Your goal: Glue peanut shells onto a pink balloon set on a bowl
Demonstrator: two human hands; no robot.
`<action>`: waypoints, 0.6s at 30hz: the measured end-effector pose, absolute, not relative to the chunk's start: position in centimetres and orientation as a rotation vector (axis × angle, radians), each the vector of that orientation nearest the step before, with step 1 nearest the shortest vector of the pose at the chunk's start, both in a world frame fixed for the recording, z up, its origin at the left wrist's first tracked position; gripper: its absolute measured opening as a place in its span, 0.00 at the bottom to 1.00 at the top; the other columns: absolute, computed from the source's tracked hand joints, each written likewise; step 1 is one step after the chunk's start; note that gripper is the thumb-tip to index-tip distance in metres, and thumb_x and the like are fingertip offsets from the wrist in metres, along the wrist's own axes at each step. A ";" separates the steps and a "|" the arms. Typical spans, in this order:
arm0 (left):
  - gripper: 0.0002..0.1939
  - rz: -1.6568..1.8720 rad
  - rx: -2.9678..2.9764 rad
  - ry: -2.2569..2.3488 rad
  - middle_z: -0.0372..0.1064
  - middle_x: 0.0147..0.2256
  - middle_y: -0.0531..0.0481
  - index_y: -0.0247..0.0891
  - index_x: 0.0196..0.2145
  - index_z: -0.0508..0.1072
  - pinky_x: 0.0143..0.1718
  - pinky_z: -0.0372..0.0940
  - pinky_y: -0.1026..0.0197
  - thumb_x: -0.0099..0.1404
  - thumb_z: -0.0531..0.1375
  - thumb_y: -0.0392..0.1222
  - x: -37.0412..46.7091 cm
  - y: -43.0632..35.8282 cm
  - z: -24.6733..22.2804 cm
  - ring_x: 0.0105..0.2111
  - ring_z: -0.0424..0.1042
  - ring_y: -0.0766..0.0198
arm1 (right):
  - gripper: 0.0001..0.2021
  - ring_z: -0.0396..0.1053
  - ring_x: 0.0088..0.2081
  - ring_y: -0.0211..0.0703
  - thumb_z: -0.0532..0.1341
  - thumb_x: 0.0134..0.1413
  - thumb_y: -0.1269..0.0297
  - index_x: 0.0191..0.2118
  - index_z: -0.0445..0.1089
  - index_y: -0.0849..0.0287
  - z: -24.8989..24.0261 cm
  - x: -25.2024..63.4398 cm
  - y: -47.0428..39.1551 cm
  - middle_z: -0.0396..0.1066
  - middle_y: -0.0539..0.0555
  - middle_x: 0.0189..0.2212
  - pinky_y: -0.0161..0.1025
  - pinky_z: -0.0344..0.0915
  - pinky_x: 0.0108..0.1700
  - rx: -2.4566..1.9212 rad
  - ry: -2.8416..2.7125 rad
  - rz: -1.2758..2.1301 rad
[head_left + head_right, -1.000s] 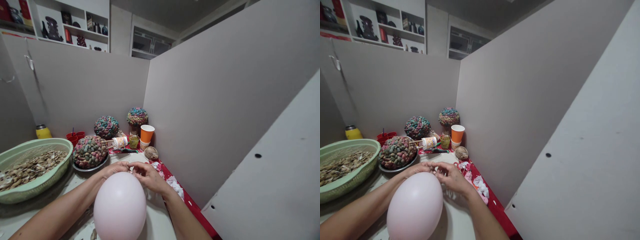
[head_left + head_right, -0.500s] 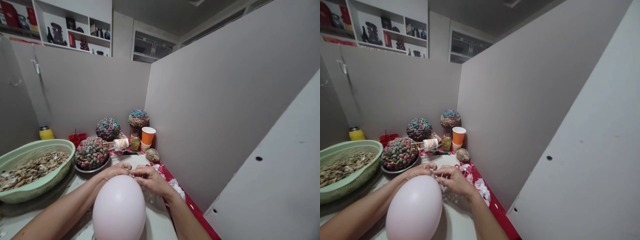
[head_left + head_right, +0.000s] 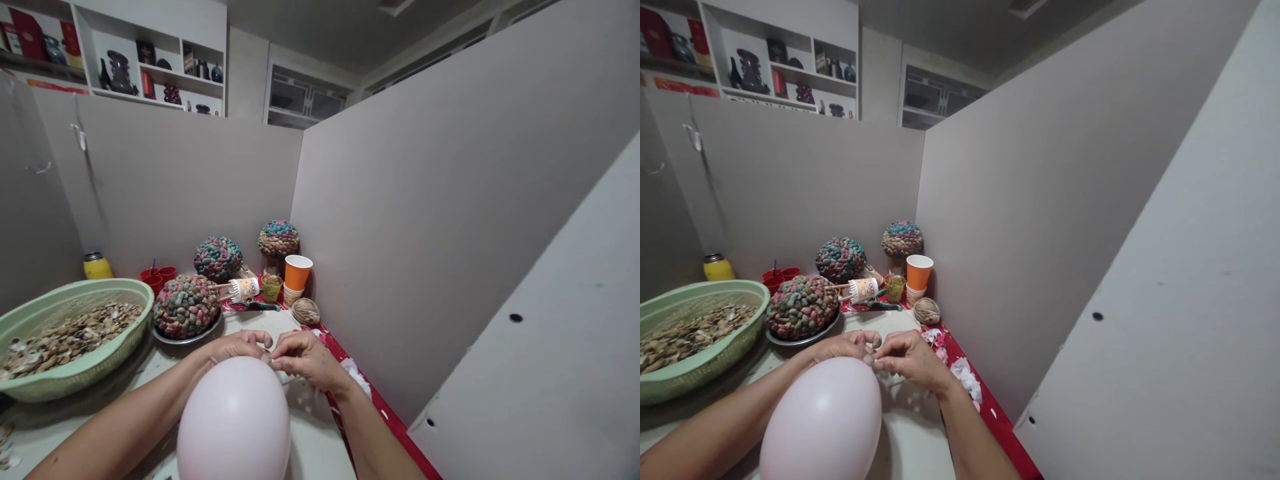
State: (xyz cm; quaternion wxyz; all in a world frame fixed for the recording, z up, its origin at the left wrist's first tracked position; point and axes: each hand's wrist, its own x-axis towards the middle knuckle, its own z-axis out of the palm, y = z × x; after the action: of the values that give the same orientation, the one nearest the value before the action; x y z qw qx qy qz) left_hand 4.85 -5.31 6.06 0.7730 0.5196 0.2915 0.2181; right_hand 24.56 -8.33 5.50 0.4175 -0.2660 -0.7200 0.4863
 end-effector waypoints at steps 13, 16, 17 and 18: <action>0.16 0.440 1.231 0.554 0.67 0.23 0.56 0.36 0.29 0.68 0.24 0.53 0.66 0.44 0.69 0.40 5.0 -4.8 5.6 0.21 0.61 0.70 | 0.05 0.65 0.26 0.36 0.68 0.51 0.64 0.31 0.79 0.60 5.7 24.6 -8.4 0.73 0.52 0.27 0.33 0.60 0.29 -0.690 -1.896 1.051; 0.13 0.459 1.300 0.536 0.63 0.24 0.57 0.36 0.28 0.67 0.25 0.54 0.65 0.56 0.65 0.45 5.0 -4.0 4.7 0.21 0.59 0.70 | 0.04 0.66 0.30 0.39 0.65 0.53 0.68 0.32 0.78 0.60 5.6 24.5 -8.4 0.73 0.52 0.28 0.34 0.59 0.32 -0.749 -2.011 0.829; 0.13 0.471 1.326 0.531 0.61 0.23 0.57 0.36 0.27 0.66 0.25 0.54 0.65 0.59 0.64 0.47 5.0 -3.8 4.5 0.21 0.57 0.70 | 0.03 0.66 0.30 0.39 0.64 0.53 0.70 0.32 0.77 0.59 5.5 24.4 -8.4 0.72 0.52 0.28 0.34 0.59 0.33 -0.760 -2.039 0.756; 0.14 0.485 1.352 0.527 0.60 0.23 0.57 0.36 0.26 0.66 0.25 0.53 0.65 0.59 0.63 0.48 5.0 -3.5 4.4 0.21 0.56 0.69 | 0.04 0.66 0.30 0.39 0.63 0.53 0.71 0.32 0.76 0.59 5.4 24.3 -8.5 0.72 0.51 0.28 0.34 0.58 0.33 -0.765 -2.060 0.692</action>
State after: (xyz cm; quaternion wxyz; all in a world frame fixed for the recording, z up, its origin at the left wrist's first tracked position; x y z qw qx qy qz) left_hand 4.97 -3.51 4.36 0.7215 0.6118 0.2385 0.2197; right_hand 24.33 -8.46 5.44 0.4066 -0.3035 -0.8168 0.2746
